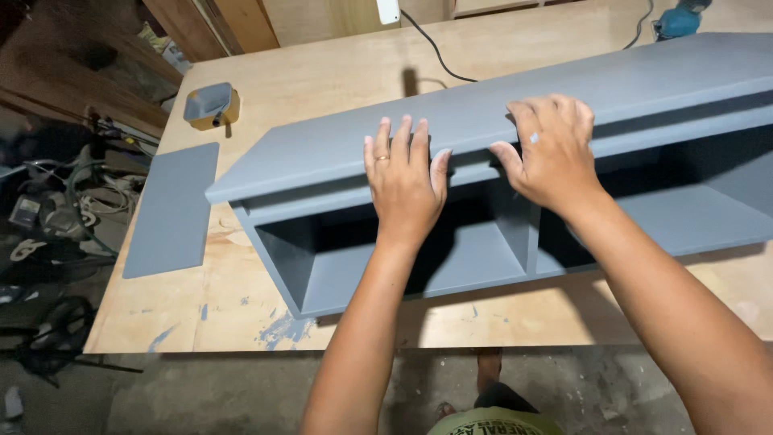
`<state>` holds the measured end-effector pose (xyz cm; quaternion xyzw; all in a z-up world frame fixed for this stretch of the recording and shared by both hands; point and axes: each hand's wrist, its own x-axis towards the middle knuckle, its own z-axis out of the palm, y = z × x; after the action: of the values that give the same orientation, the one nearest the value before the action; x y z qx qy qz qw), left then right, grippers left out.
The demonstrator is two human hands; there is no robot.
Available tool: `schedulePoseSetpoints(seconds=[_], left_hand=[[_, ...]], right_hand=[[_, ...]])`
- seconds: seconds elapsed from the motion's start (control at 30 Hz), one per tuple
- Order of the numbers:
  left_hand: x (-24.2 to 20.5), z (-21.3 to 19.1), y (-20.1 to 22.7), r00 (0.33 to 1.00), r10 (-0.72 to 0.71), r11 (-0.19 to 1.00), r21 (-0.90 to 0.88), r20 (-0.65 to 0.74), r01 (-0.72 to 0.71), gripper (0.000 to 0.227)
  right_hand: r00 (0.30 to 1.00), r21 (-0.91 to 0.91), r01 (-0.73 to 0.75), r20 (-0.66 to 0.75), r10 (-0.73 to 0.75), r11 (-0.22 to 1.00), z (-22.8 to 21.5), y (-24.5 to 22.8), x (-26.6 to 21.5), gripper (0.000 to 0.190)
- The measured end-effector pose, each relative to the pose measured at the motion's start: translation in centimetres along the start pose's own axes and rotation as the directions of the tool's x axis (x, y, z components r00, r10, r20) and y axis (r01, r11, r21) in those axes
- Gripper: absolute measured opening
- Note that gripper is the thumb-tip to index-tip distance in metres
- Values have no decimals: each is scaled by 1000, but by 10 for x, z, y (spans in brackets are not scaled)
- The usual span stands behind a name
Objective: The person wipes a small gray rectangular panel on a wooden workbench with their hands, then moves it aside. They then wipe a larger gray rectangular panel on the same workbench. The person also briefly handles a gray cabinet-like structure.
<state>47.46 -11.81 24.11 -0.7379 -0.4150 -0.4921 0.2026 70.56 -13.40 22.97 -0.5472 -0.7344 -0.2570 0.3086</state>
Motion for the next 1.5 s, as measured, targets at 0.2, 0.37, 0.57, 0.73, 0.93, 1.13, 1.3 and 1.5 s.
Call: schedulePoseSetpoints(seconds=[0.2, 0.37, 0.57, 0.73, 0.93, 1.13, 1.3, 1.5], left_hand=[[-41, -28, 15, 998, 39, 997, 65, 58, -43, 50], [-69, -47, 29, 995, 16, 999, 48, 94, -20, 50], [-97, -64, 44, 994, -3, 999, 36, 113, -1, 49], [-120, -75, 53, 991, -4, 1000, 19, 132, 2, 50], [-143, -86, 62, 984, -22, 1000, 24, 175, 18, 51], [-158, -97, 71, 976, -51, 999, 21, 211, 47, 50], [-173, -102, 76, 969, -62, 998, 21, 240, 59, 49], [-183, -113, 81, 953, -71, 997, -4, 295, 75, 47]], right_hand=[[996, -29, -8, -86, 5, 1000, -23, -29, -44, 71], [994, -81, -23, -110, 14, 996, -30, -41, -76, 76], [989, -121, -47, -142, 30, 992, -35, -55, -110, 79], [984, -159, -65, -177, 36, 985, -36, -65, -134, 82], [975, -181, -75, -218, 35, 981, -33, -72, -162, 84], [975, -182, -89, -215, 49, 979, -35, -80, -182, 84], [976, -187, -90, -214, 49, 978, -36, -85, -197, 82], [984, -161, -109, -159, 84, 981, -36, -91, -218, 83]])
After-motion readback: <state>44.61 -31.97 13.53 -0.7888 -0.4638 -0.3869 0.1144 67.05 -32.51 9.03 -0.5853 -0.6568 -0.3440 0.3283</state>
